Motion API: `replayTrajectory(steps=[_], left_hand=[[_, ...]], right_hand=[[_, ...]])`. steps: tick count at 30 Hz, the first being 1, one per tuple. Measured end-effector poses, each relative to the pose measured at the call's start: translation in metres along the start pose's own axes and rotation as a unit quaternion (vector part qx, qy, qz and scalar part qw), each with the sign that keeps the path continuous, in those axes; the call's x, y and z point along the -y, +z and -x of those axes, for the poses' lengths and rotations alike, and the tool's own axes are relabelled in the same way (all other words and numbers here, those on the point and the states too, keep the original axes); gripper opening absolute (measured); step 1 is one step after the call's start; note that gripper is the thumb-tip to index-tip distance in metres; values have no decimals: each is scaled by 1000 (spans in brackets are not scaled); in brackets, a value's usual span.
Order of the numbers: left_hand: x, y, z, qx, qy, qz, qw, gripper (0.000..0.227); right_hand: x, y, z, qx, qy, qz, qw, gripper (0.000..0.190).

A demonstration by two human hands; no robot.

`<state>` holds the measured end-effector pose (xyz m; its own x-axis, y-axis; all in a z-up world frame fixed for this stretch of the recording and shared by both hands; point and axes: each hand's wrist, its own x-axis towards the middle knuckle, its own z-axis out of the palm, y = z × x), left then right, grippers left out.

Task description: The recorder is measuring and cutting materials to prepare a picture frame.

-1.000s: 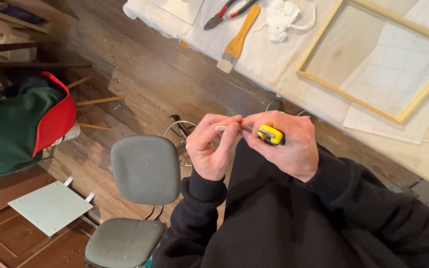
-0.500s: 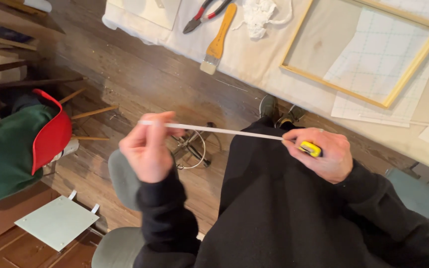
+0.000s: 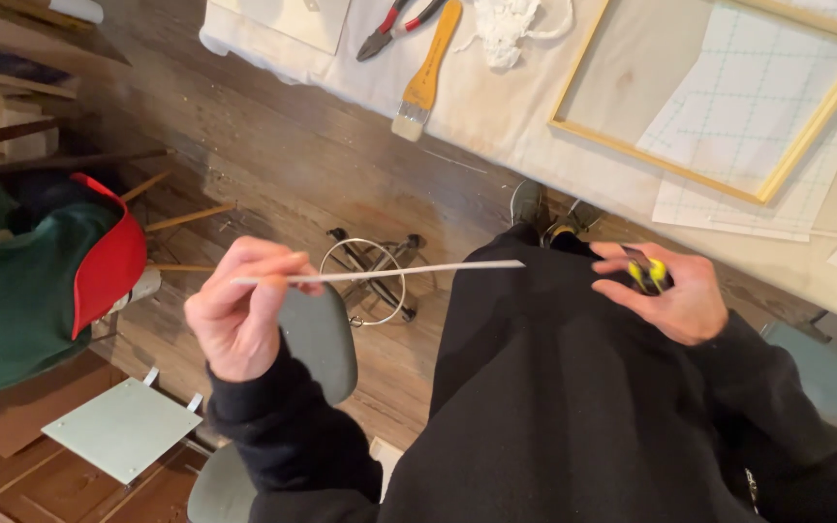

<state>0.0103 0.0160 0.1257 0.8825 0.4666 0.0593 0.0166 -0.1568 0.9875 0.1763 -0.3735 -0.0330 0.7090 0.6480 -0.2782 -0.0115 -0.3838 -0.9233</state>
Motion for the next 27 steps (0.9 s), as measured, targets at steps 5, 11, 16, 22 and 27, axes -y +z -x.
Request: replayTrajectory(steps=[5, 11, 16, 22, 27], left_hand=[[16, 11, 2, -22, -8, 74, 997, 18], [33, 17, 4, -35, -20, 151, 988, 18], [60, 16, 5, -42, -44, 194, 979, 19], [91, 10, 8, -30, -49, 258, 964, 28], [100, 15, 7, -36, -71, 275, 958, 29]], right_hand=[[20, 8, -12, 62, 39, -157, 985, 45], [27, 7, -10, 72, 73, -234, 967, 41], [44, 4, -1, 18, 72, -136, 988, 17], [59, -5, 7, -37, 16, -108, 993, 19], [72, -8, 8, -83, 48, -64, 993, 15]])
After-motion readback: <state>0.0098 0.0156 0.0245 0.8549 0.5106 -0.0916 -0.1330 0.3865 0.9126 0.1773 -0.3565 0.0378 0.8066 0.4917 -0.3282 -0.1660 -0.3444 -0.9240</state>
